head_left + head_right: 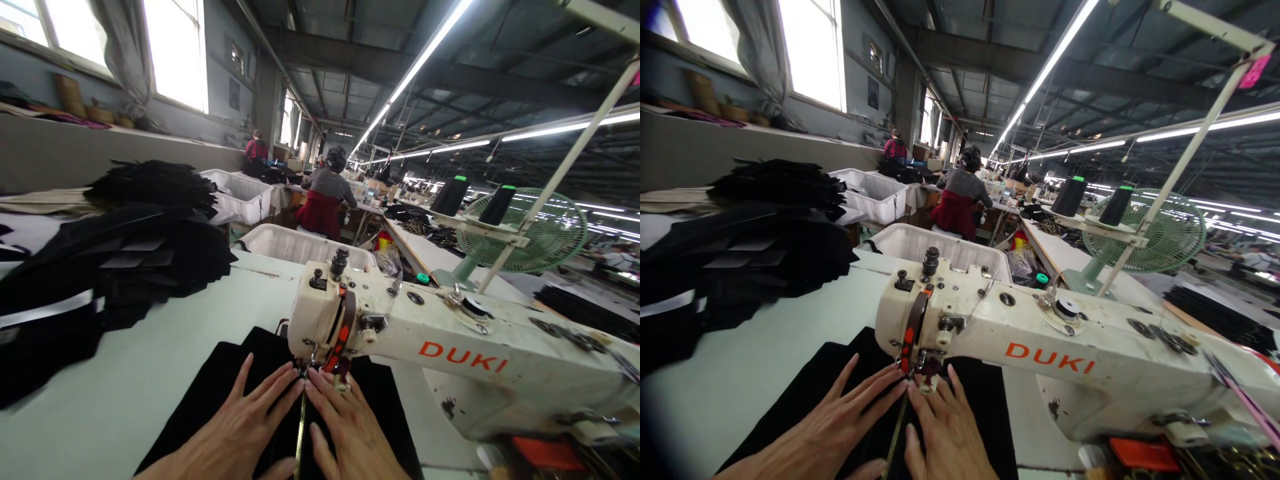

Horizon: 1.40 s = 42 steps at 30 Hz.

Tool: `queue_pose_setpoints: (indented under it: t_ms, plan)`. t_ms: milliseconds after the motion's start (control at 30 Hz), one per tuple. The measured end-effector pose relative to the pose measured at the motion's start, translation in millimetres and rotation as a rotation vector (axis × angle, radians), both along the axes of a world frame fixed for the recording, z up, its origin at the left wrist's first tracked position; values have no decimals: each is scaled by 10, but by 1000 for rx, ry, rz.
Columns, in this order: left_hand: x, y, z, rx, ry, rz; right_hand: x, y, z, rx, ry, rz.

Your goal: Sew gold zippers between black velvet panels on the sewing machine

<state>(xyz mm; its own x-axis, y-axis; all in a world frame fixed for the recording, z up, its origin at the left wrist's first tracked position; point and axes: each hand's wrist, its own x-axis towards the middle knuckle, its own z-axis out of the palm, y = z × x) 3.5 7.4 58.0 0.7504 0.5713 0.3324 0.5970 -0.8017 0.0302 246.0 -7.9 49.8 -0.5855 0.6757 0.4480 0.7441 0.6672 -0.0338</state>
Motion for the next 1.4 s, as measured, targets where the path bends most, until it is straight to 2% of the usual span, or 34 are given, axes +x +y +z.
queue_pose_setpoints:
  t_ms: [133,200,333,433,500,667,767,867,967,1067,1200,1400]
  plan:
    - [42,8,105,-137,53,30,-70,-64,126,-120,10,-60]
    - [48,-69,130,-183,70,40,-114,-186,215,-190,23,-105]
    - [-23,-522,94,-194,52,-35,-179,-647,309,-311,168,-159]
    - [-114,-893,31,-51,-46,-91,-220,-991,250,-345,268,-121]
    - [-172,-1012,3,22,-113,-79,-239,-1107,179,-335,303,-93]
    - [-289,-952,58,-85,-178,-7,-263,-1089,87,-266,288,-49]
    - [-315,-913,108,-77,-169,-59,-276,-1069,96,-190,214,-1]
    - [-325,-912,110,-44,-172,-81,-257,-1035,163,-156,197,37]
    - [-353,-898,79,-110,-173,4,-193,-939,290,-183,300,-10]
    - [-387,-866,49,-171,-160,45,-152,-849,376,-208,254,0]
    - [-394,-851,71,-59,-164,-54,-217,-883,294,-179,112,93]
    - [-293,-910,210,112,-49,-206,-310,-1140,116,-34,90,35]
